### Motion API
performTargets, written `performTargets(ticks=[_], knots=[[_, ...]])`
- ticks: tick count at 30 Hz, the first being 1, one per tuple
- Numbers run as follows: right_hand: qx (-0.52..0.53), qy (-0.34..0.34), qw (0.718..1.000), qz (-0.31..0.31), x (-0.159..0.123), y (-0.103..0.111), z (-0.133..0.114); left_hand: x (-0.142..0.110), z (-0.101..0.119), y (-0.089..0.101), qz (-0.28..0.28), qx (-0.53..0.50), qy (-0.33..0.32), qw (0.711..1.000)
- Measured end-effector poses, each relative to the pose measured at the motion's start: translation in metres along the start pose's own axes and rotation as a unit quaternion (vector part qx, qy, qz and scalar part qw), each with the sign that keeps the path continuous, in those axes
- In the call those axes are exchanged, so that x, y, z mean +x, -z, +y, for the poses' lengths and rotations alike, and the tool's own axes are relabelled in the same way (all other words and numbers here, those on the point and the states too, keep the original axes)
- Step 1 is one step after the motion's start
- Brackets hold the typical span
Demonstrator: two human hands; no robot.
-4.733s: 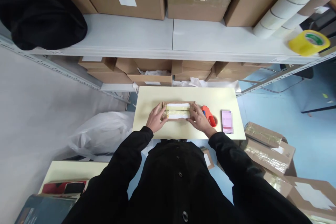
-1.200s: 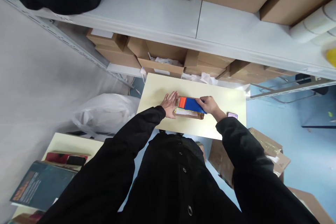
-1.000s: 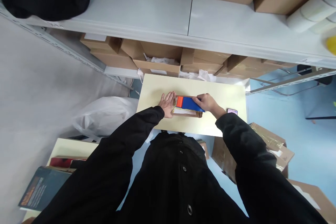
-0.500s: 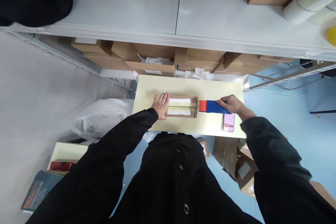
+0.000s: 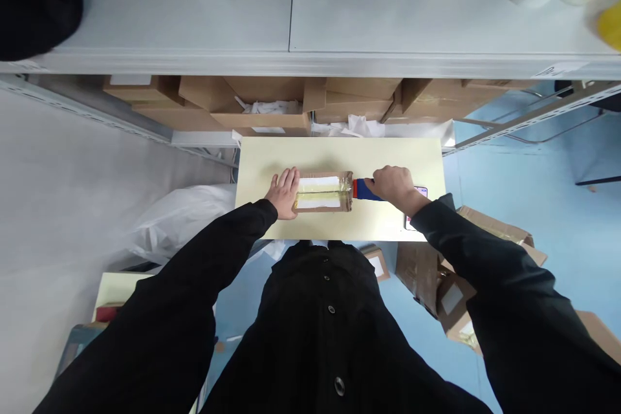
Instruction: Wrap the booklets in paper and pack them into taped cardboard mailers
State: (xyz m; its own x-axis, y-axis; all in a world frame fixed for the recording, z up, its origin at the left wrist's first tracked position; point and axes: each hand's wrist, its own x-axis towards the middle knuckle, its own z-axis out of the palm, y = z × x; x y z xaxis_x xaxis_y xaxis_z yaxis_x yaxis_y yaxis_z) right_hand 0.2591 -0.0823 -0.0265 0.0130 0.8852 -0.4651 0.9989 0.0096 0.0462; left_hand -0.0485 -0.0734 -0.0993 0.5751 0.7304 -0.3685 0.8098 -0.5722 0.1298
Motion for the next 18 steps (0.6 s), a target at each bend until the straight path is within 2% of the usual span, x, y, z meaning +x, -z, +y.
performTargets(ticks=[3,10,13,18], knots=[[-0.022,0.009,1.0,-0.005,-0.002,0.007,-0.013,0.0,-0.002,-0.002,0.011,-0.004,-0.017,1.0],[-0.069,0.043,0.997,-0.004,-0.008,0.013,-0.022,0.001,-0.004,-0.002,0.021,-0.012,-0.032,0.999],[-0.08,0.048,0.996,0.001,-0.009,0.007,-0.025,0.001,-0.003,-0.002,0.023,-0.008,-0.038,0.999],[-0.102,0.071,0.992,0.006,-0.018,-0.017,-0.022,-0.002,-0.004,-0.004,0.032,-0.003,-0.037,0.999]])
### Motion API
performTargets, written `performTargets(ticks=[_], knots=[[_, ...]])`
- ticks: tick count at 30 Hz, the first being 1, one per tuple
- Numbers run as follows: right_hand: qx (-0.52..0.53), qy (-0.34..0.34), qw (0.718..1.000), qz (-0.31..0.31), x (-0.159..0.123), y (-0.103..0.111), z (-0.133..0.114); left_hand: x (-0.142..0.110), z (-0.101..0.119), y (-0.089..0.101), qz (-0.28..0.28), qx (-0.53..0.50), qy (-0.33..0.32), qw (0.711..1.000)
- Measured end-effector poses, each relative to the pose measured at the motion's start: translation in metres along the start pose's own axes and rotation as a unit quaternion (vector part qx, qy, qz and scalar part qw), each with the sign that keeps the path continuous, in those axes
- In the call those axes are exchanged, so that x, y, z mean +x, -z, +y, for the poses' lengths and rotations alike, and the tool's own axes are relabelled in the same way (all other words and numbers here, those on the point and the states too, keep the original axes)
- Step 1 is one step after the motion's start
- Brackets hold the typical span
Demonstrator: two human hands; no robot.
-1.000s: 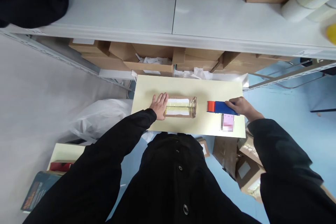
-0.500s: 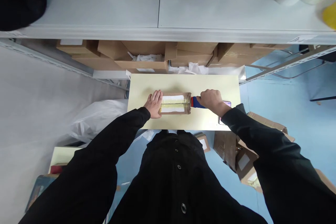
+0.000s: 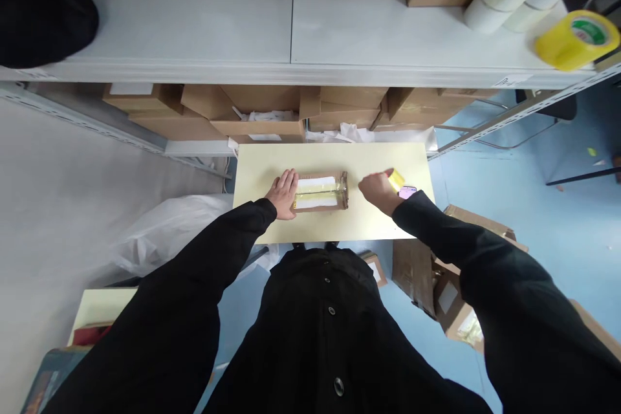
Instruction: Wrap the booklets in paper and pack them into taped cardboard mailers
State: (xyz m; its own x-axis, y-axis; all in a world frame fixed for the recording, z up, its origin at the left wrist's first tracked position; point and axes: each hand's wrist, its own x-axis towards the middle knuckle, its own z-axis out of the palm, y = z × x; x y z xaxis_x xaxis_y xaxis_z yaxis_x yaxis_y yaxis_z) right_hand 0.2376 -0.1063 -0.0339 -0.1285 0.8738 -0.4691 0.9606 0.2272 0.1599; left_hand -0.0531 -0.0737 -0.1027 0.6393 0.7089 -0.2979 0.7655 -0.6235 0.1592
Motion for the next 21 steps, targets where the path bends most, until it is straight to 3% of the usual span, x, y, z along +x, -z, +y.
performTargets(ticks=[3,7,12,15,18,21], knots=[[0.044,-0.067,0.997,0.014,-0.01,-0.014,0.011,0.0,-0.003,-0.002,-0.001,-0.017,-0.003,1.0],[0.124,-0.2,0.969,0.071,-0.019,-0.031,0.037,0.001,-0.01,-0.005,0.013,-0.103,-0.017,0.994],[0.213,-0.256,0.938,0.096,-0.022,-0.075,0.038,-0.008,-0.023,-0.022,0.116,-0.252,-0.004,0.961],[0.247,-0.251,0.929,0.111,-0.017,-0.102,0.02,-0.022,-0.028,-0.036,0.13,-0.38,0.043,0.915],[0.274,-0.23,0.925,0.129,-0.01,-0.124,0.004,-0.038,-0.025,-0.048,0.103,-0.537,0.111,0.83],[0.315,-0.208,0.919,0.113,-0.006,-0.139,-0.002,-0.05,-0.014,-0.054,0.082,-0.634,0.111,0.761]])
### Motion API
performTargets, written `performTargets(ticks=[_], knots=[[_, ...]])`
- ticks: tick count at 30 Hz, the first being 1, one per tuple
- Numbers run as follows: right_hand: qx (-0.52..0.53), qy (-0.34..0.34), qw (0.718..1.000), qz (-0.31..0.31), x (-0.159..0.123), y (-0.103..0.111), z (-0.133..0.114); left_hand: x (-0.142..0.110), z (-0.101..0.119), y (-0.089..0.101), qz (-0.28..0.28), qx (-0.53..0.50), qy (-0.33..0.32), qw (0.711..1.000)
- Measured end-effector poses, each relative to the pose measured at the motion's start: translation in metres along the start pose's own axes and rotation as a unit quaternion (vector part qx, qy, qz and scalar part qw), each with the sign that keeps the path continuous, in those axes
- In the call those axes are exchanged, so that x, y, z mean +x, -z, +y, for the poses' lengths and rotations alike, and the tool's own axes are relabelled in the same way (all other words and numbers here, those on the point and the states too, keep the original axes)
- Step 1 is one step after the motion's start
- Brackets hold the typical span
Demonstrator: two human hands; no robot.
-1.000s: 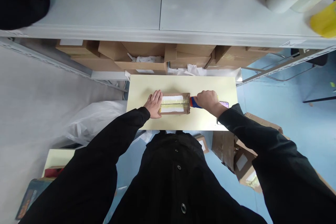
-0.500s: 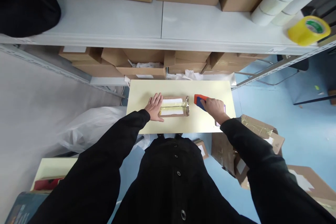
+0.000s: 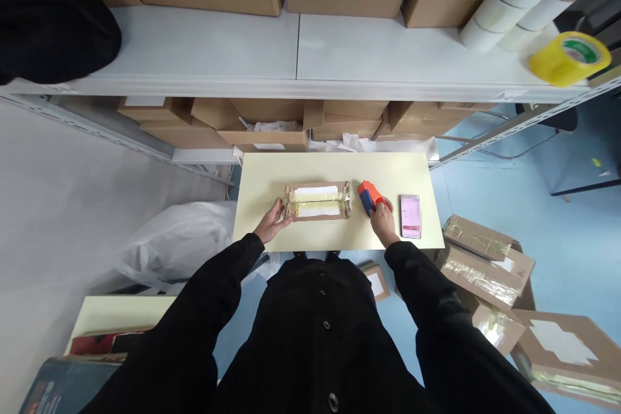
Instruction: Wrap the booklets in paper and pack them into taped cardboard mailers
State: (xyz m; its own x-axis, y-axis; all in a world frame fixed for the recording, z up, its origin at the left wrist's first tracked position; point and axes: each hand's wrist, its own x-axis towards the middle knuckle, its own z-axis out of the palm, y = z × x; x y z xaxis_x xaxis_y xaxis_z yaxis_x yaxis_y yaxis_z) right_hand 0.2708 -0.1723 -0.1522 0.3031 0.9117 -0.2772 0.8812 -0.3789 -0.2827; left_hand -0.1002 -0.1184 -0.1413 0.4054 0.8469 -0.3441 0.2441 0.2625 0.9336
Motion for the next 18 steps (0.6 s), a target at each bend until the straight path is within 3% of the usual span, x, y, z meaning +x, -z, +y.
performTargets(ticks=[2,4,8,12,15,18], knots=[[0.02,0.006,1.0,-0.022,-0.001,-0.005,0.004,-0.007,-0.001,-0.006,-0.014,-0.011,0.0,1.0],[0.033,0.031,0.999,0.002,-0.003,-0.005,0.006,-0.012,-0.004,-0.012,0.001,0.004,0.009,1.0],[0.093,0.16,0.98,0.069,-0.01,-0.004,-0.006,-0.009,-0.013,-0.016,0.064,0.028,0.019,0.997],[0.237,0.239,0.941,-0.032,-0.012,-0.005,-0.035,-0.001,-0.018,-0.018,0.082,0.014,0.021,0.996],[0.335,0.213,0.914,-0.087,-0.009,0.002,-0.049,0.003,-0.01,-0.014,0.098,0.036,0.005,0.994],[0.37,0.174,0.905,-0.121,-0.006,0.017,-0.055,0.004,0.005,-0.004,0.113,0.086,-0.017,0.99]])
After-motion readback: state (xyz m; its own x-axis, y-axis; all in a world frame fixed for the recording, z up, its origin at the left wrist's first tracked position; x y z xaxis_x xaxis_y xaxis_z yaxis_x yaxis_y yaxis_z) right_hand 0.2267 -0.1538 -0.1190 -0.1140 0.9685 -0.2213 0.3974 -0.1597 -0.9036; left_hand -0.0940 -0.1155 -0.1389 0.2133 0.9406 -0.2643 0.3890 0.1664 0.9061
